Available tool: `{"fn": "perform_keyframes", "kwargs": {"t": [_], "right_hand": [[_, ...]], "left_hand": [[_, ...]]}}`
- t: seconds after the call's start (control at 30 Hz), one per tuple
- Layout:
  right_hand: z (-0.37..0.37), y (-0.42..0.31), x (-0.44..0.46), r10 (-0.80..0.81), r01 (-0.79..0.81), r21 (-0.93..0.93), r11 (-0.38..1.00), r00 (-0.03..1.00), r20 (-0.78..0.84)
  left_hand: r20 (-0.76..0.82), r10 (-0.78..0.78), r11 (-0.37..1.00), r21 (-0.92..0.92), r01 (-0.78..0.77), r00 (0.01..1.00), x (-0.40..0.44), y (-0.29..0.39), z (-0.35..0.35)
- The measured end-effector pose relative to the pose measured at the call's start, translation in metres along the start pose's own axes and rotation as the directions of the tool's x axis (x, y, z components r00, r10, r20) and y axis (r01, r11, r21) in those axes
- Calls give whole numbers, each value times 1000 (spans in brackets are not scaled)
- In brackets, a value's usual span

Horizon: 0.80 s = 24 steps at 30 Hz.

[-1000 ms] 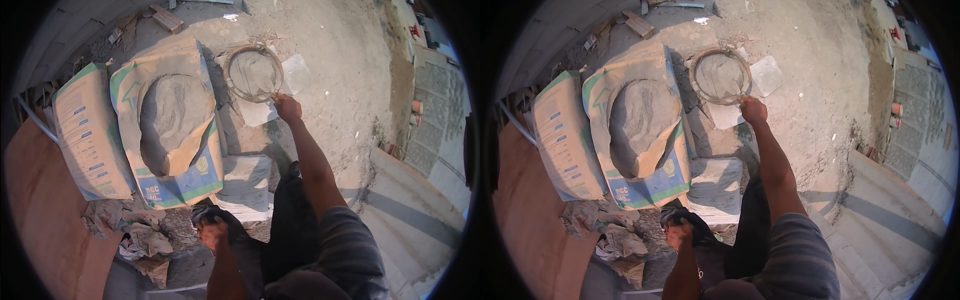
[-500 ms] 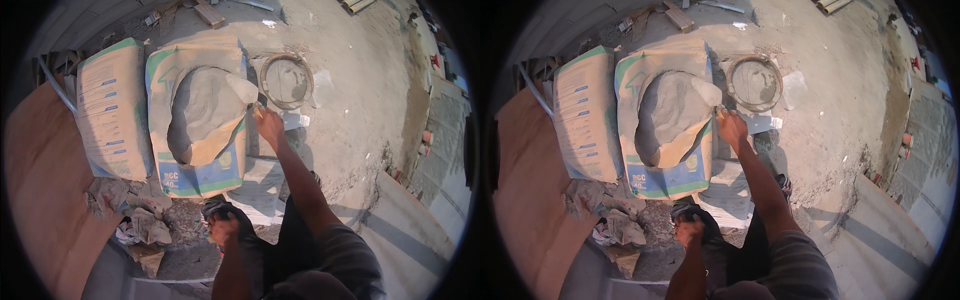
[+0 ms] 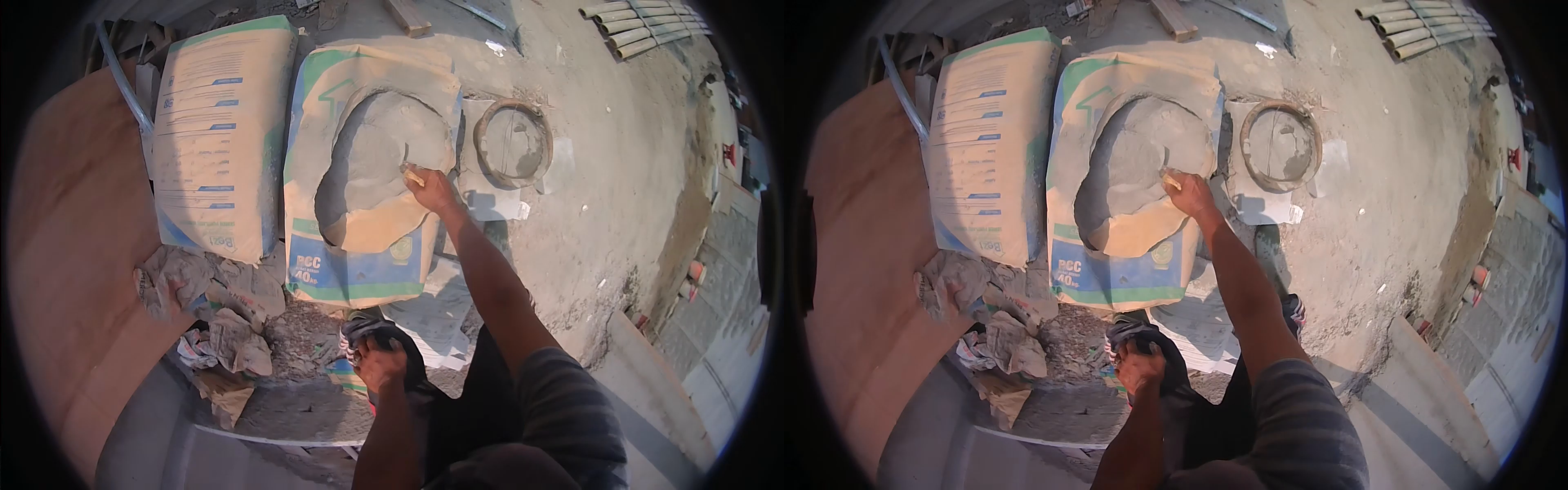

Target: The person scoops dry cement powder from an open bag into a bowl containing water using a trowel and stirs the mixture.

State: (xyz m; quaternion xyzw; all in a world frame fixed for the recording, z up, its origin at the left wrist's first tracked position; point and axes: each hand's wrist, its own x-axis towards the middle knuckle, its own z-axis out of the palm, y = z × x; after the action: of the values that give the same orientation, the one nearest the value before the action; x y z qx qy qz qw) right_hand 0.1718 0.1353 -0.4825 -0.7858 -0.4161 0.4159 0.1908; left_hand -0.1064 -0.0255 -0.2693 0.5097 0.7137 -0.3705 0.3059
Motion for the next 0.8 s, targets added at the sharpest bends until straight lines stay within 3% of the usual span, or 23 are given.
{"fn": "perform_keyframes", "kwargs": {"t": [0.13, 0.27, 0.37, 0.6, 0.7, 0.8], "right_hand": [[34, -21, 11, 0, -37, 272, 962, 991, 133], [49, -24, 7, 84, -201, 517, 832, 967, 242], [32, -17, -13, -16, -129, 601, 789, 973, 230], [-71, 25, -100, 105, -140, 659, 739, 990, 93], [-113, 54, -135, 294, -211, 530, 822, 953, -78], [-121, 114, -159, 379, -56, 722, 690, 877, -295]], "left_hand": [[63, -20, 1000, -6, 20, 998, 2, 3, -7], [-42, 8, 999, 51, -5, 999, 2, -1, 9], [-20, -14, 999, 42, 15, 1000, 0, 3, 7], [-49, 27, 999, 46, -25, 998, -6, 9, 3], [5, 10, 999, 54, -10, 1000, -7, 15, -5], [-22, 3, 996, 95, -1, 1000, -11, 20, -6]]}}
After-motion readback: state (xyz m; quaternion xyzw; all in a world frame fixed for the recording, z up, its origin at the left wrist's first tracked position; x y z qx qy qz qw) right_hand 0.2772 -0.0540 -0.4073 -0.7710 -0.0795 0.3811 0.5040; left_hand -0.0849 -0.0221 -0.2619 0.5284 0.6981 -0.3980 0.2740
